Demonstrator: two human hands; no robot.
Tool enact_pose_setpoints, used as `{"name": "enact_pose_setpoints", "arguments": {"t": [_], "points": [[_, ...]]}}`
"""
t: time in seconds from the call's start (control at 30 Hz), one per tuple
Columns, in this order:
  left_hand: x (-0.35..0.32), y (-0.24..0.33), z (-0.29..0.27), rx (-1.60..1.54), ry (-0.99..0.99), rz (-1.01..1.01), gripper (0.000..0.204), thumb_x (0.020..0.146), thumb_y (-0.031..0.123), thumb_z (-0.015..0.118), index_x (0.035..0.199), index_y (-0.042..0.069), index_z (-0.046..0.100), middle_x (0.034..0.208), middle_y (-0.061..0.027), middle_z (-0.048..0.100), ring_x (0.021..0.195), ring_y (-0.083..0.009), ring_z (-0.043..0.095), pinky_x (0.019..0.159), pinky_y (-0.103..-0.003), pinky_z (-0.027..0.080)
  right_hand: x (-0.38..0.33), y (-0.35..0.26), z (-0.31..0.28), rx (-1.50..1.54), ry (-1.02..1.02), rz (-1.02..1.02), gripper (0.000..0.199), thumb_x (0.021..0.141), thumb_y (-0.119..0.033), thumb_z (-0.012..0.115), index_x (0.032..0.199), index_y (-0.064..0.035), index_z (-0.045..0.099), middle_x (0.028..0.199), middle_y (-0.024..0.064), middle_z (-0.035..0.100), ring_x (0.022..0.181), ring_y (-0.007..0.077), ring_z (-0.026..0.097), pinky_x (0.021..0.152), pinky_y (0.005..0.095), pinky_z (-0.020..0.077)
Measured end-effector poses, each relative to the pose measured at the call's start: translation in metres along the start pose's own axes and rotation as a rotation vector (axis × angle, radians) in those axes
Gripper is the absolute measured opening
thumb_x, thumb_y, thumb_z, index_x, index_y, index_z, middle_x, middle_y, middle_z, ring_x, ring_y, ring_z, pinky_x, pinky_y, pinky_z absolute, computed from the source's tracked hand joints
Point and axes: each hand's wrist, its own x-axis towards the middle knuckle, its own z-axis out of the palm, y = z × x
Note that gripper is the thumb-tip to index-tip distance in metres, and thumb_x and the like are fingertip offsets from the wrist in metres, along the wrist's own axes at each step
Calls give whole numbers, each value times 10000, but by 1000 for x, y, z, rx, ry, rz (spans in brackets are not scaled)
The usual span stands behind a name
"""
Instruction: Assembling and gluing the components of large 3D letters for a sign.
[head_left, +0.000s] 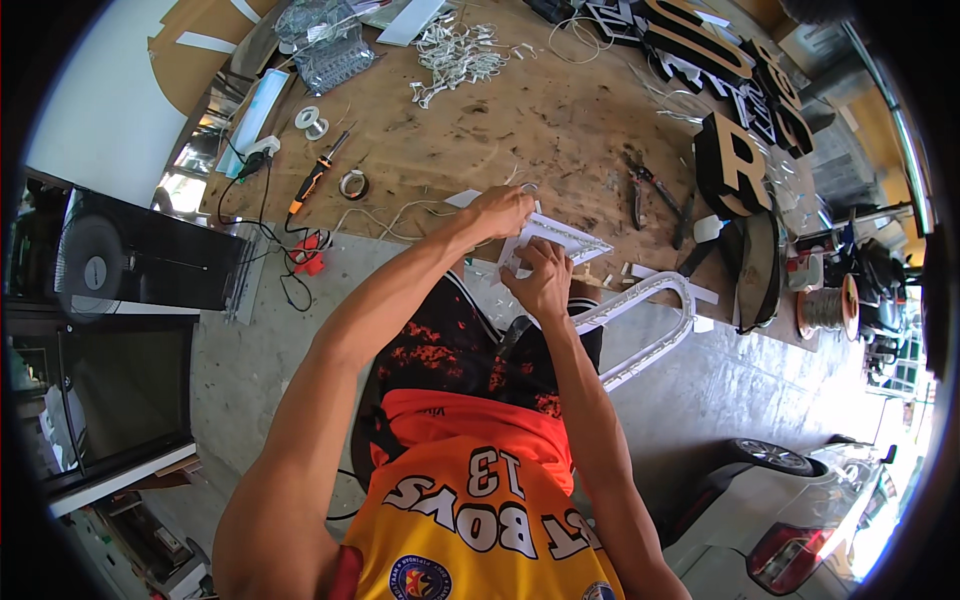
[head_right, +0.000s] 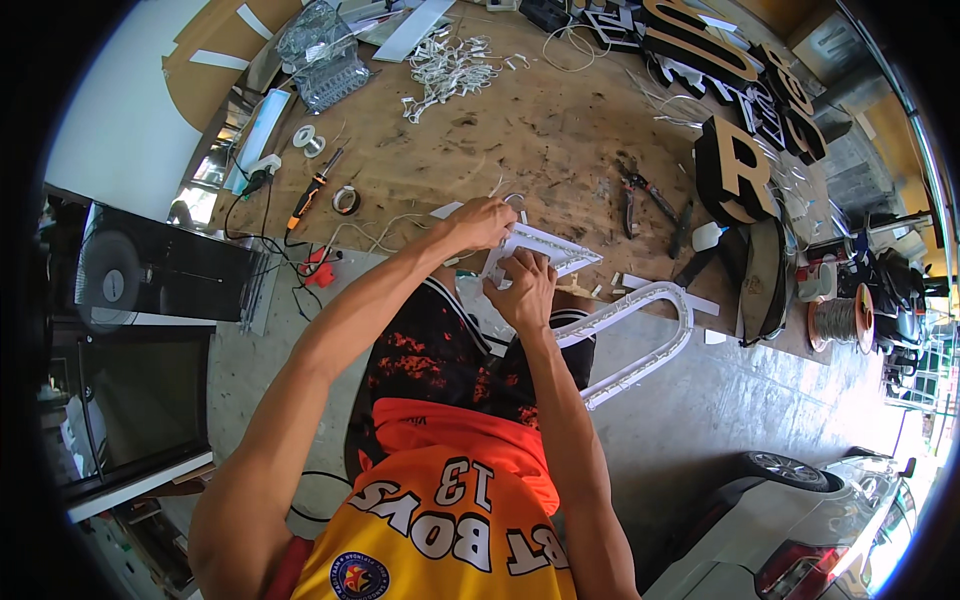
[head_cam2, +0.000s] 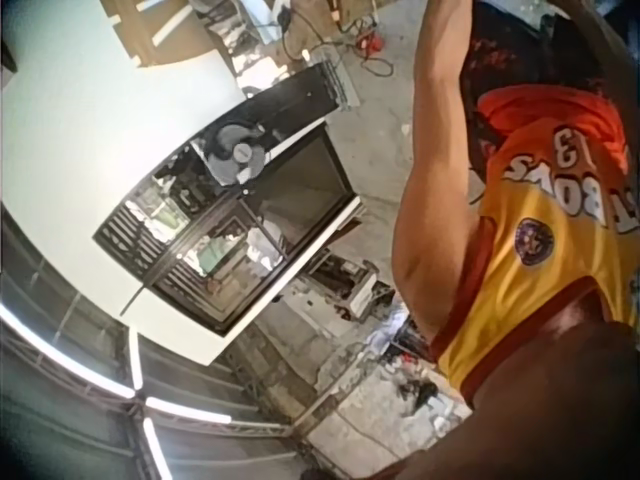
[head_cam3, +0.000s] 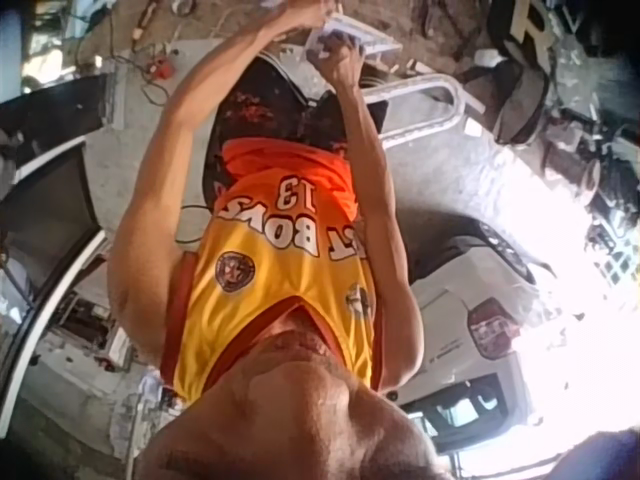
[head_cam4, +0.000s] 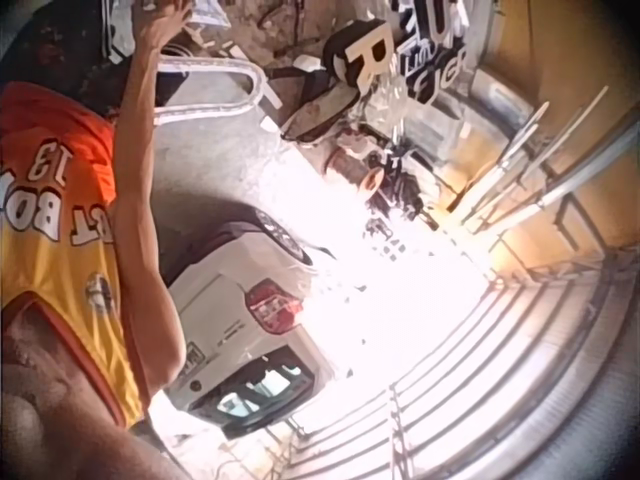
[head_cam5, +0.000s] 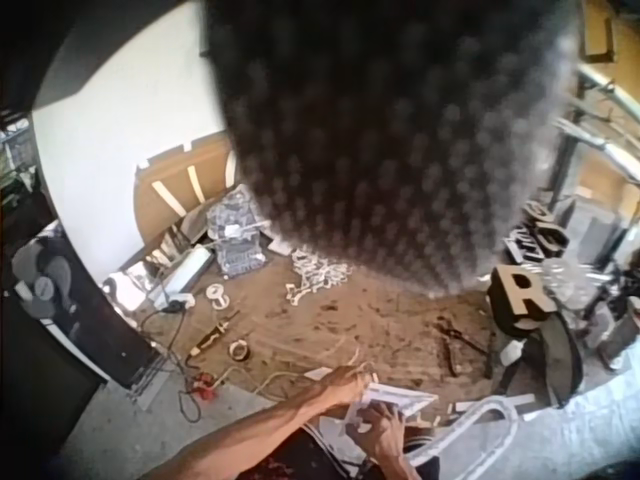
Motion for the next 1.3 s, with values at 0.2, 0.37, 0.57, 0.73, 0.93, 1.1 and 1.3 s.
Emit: {"name": "enact_pose_setpoints", "arguments": {"t": [0.2, 0.37, 0.57, 0.73, 0.93, 1.1, 1.3], "points": [[-42, 11, -32, 131, 4, -257, 221, 729, 127, 707, 915, 8, 696, 939, -201, 702, 866, -359, 698, 758, -442, 565, -2, 8, -4, -16, -9, 10, 370, 655, -251, 820, 978, -85, 744, 1120, 56, 647, 1143, 292, 544, 978, 463, 400], [-94, 11, -19, 143, 259, -153, 217, 736, 151, 716, 893, 4, 690, 898, -168, 676, 847, -361, 677, 766, -416, 562, 1, 7, -4, 26, -41, -12, 304, 707, -213, 783, 980, -86, 743, 1090, 66, 657, 1105, 302, 570, 966, 454, 414], [-88, 52, 45, -239, 431, -191, 182, 768, 177, 705, 824, 5, 684, 854, -150, 646, 800, -372, 656, 749, -427, 553, 15, 41, 1, 85, -106, -87, 203, 781, -141, 691, 968, -79, 742, 1023, 90, 670, 1042, 311, 591, 889, 439, 446], [-82, 62, 59, -123, 539, -300, 173, 781, 175, 709, 770, 5, 681, 791, -167, 661, 713, -387, 654, 684, -457, 542, 16, 35, -1, 239, 23, -60, 171, 854, -132, 647, 968, -40, 735, 896, 127, 681, 854, 282, 651, 749, 378, 508], [-81, 60, 52, -450, 509, -466, 168, 813, 147, 687, 786, -18, 699, 736, -202, 677, 663, -365, 664, 625, -431, 529, 10, 14, -3, 604, 15, 432, 160, 898, -107, 620, 871, 24, 708, 690, 126, 657, 577, 214, 598, 575, 354, 495], [-75, 35, 59, -927, 387, -544, 180, 873, 131, 663, 813, -30, 713, 676, -131, 674, 604, -220, 641, 574, -343, 501, 28, 18, 3, 818, -260, 533, 261, 931, -162, 619, 778, 42, 673, 633, 88, 643, 528, 137, 564, 474, 285, 412], [-75, 29, 59, -1182, 286, -583, 189, 909, 114, 657, 802, -34, 706, 654, -42, 641, 579, -114, 561, 545, -282, 464, 29, 22, 2, 981, -341, 569, 291, 932, -193, 609, 741, 19, 666, 652, 72, 653, 563, 129, 586, 452, 259, 343]]}}
